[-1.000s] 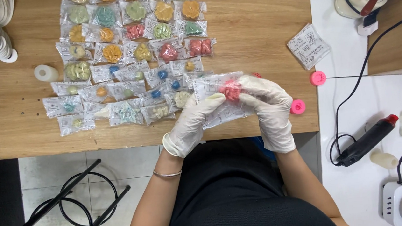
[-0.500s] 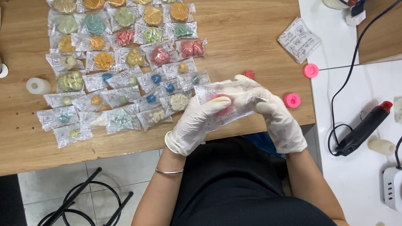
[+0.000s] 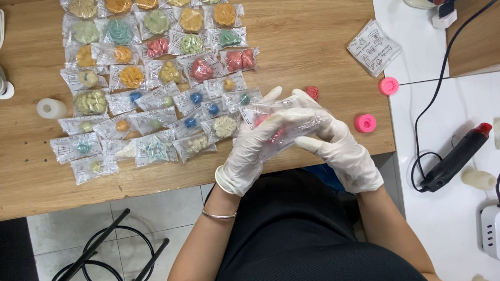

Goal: Packaging flower-shaped wax melts into small bags and paper boxes.

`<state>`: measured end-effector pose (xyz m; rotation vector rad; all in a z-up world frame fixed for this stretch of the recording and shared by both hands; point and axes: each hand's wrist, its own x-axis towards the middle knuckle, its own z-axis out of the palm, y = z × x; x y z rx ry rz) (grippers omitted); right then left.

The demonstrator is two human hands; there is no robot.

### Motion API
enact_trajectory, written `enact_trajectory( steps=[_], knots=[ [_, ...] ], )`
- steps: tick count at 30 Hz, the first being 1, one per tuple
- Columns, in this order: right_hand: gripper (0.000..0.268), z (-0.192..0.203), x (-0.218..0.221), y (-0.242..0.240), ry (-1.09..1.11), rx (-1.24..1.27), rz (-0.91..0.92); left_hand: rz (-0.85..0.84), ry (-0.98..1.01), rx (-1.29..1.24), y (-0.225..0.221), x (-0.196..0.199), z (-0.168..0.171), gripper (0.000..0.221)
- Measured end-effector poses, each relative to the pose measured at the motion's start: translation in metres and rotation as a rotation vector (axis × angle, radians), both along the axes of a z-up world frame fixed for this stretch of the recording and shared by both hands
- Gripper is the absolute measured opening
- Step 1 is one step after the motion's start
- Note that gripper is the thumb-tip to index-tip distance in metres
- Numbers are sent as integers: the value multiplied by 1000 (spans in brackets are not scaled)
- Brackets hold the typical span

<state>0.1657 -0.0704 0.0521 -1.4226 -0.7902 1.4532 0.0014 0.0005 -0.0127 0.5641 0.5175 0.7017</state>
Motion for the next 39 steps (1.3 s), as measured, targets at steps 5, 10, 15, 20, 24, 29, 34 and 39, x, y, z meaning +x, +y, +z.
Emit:
enact_trajectory(
  steps=[5,10,15,20,24,29,34,39],
  knots=[
    [21,-51,39,-9,49,173,-187,-107,-405,-308,7,-18,32,101],
    [18,-8,38,3,136,320,-189,-184,-233,53,16,-27,13,99],
    [30,35,30,15,-115,170,-138,-189,392,368,20,-13,39,40],
    [36,30,39,20,-130,323,-283,8,262,511,14,-5,19,34],
    [56,24,44,29,-39,456,-397,106,186,343,12,0,20,34],
    [77,33,38,29,-202,618,-253,125,216,509,27,-11,30,32],
    [34,13,26,36,-157,347,-41,64,137,480,34,-15,14,32],
    [8,-12,22,47,36,-15,-287,381,252,588,40,-28,-3,90]
  ],
)
